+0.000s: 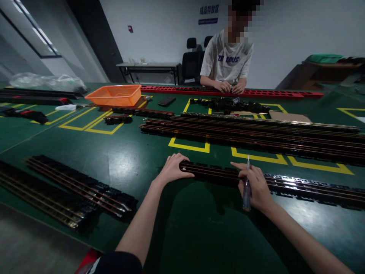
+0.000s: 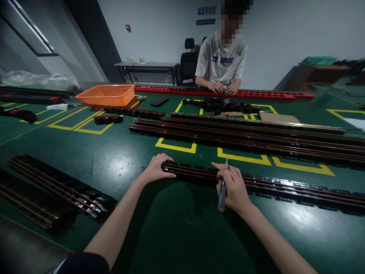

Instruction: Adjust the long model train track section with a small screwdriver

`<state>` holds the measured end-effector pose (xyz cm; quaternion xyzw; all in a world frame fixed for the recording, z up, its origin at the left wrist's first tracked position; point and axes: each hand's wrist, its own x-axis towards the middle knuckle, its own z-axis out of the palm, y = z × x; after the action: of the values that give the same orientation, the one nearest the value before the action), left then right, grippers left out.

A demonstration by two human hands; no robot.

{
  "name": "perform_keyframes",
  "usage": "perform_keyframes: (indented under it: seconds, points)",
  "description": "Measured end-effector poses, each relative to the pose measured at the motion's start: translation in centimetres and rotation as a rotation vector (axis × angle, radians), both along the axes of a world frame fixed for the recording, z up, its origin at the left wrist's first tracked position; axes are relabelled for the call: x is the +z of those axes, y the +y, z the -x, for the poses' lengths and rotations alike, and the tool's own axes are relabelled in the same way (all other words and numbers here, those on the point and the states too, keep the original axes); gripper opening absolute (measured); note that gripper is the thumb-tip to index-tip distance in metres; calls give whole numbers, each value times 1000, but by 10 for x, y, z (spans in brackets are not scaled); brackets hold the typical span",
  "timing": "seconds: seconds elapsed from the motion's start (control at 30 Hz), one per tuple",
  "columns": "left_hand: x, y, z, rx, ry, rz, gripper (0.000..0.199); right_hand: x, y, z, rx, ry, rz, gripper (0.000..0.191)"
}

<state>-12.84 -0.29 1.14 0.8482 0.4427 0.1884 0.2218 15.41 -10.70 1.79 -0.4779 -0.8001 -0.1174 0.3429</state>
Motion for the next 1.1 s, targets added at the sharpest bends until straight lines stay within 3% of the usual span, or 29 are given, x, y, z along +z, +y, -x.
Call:
perform_keyframes:
  seconds: [0.23,0.43,0.53,0.73,0.83,0.97,1.1]
  points:
    - [-3,1,1,-7,-3,-27,49,23,14,18,44,258,171,12]
    - [-4,3,0,-2,27,-41,49,59,40,40,151,453,405,26]
    - [-3,3,0,-7,27,-41,48,67,49,51,193,459,574,32]
    - [-5,3,0,-12,7,-73,50,58,80,64,202,604,694,36]
    - [-4,2,-1,5,16,-71,50,48,94,70,234,766,741,29]
    - [-3,2,-1,6,9,-69,49,37,97,76,295,895,863,11]
    - [-3,2,-1,12,4,-76,49,34,95,78,326,918,914,12]
